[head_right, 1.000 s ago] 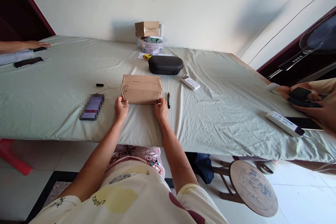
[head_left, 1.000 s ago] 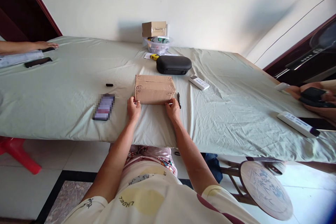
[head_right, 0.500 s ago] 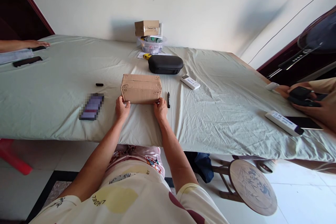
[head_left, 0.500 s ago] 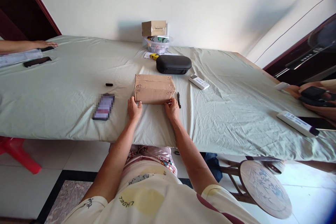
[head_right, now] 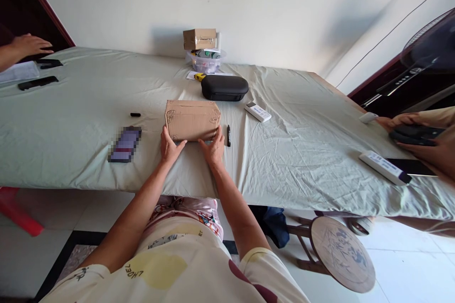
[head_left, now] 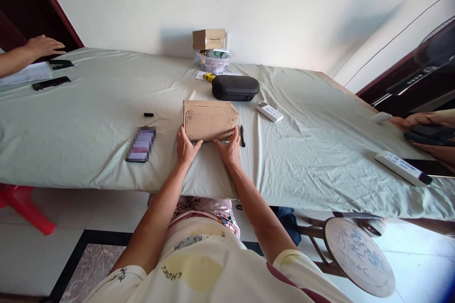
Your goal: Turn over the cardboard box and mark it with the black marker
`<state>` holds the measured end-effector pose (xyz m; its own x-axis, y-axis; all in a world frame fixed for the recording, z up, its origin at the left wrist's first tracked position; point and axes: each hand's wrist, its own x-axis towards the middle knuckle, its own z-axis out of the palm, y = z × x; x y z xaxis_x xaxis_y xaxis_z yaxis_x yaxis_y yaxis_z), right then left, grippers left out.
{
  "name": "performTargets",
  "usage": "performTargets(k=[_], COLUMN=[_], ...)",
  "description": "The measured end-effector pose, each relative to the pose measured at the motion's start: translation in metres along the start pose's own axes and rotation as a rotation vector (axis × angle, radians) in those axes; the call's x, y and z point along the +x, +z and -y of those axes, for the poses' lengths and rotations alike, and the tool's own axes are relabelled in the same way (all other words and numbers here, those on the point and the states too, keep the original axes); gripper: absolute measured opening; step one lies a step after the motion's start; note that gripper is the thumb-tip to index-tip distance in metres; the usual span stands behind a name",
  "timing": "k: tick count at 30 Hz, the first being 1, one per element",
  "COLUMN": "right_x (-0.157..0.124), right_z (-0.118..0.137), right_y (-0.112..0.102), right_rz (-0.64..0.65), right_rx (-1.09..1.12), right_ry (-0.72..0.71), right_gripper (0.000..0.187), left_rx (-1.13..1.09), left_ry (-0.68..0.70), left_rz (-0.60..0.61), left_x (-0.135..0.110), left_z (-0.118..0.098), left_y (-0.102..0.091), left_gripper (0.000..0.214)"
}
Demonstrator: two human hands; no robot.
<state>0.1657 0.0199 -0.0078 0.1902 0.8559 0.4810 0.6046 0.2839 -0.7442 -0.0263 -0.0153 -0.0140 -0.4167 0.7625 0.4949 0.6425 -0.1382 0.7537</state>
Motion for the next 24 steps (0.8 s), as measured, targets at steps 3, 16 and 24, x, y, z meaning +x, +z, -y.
performTargets(k=[3, 16, 24], right_x=[-0.005, -0.009, -0.01], right_z=[0.007, 0.019, 0.021], right_y=[0.003, 0.0, 0.003], right_rz=[-0.014, 0.016, 0.012], right_rx=[-0.064, -0.177, -0.203], right_ry=[-0.037, -0.009, -0.036], right_gripper=[0.111, 0.105, 0.104], left_rx=[0.049, 0.077, 0.056], left_ry=[0.024, -0.023, -0.022], left_rz=[0.012, 0.003, 0.007], left_x=[-0.002, -0.004, -0.005], left_z=[-0.006, -0.019, -0.022], left_y=[-0.001, -0.004, -0.004], left_gripper=[0.116, 0.12, 0.12])
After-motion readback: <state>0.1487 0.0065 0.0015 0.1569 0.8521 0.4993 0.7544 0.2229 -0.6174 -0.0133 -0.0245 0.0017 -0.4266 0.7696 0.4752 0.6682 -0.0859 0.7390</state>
